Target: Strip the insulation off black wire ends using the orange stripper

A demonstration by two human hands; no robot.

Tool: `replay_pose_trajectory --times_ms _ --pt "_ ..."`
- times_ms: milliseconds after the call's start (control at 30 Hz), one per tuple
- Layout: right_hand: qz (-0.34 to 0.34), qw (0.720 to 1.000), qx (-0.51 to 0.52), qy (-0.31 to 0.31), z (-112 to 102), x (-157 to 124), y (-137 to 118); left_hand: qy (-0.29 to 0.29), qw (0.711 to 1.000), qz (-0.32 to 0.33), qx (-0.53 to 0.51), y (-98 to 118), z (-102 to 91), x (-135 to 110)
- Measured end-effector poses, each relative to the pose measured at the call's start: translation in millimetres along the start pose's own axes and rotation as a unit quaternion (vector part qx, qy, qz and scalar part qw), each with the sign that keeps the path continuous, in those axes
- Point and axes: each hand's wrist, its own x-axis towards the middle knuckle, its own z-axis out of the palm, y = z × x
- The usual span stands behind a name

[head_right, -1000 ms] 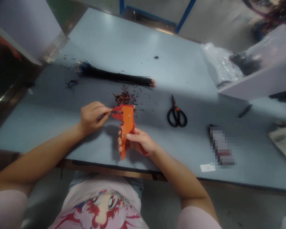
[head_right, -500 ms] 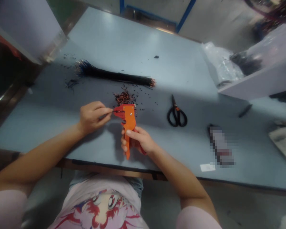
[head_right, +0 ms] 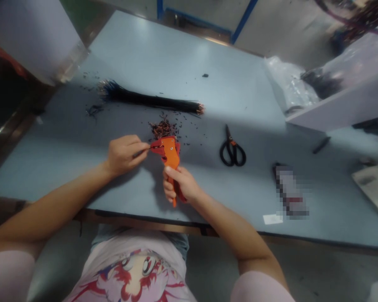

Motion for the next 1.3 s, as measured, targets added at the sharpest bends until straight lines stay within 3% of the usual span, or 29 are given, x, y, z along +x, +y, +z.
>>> replay_pose_trajectory --times_ms 367,433,533,600,800,1033,1300 --pt "0.029 0.997 0.062 -0.015 -3 0 -6 -0.029 0.999 -0.012 -0.012 -5 4.3 0" --pt "-0.003 0.997 0.077 0.012 -6 -6 -18 -0.016 0.999 -0.043 -0.015 -13 3.5 -1" --pt "-0.127 0.981 0.110 0.094 -12 -15 -41 0.038 0.992 -0.117 -0.033 -27 -0.7 0" --pt "-0.130 0.979 0.113 0.109 -16 -16 -50 0.063 0.986 -0.142 -0.055 -31 -4.5 1" --pt "0.033 0.996 0.078 0.030 -16 -5 -33 0.081 0.986 -0.118 -0.086 -25 -11.0 4" --pt "0.027 0.997 0.071 0.006 -17 1 -20 0.096 0.986 -0.074 -0.115 -14 -5.4 1" --pt "0.007 0.993 0.089 -0.071 -14 7 -6 0.012 0.945 -0.200 -0.258 20 3.7 0"
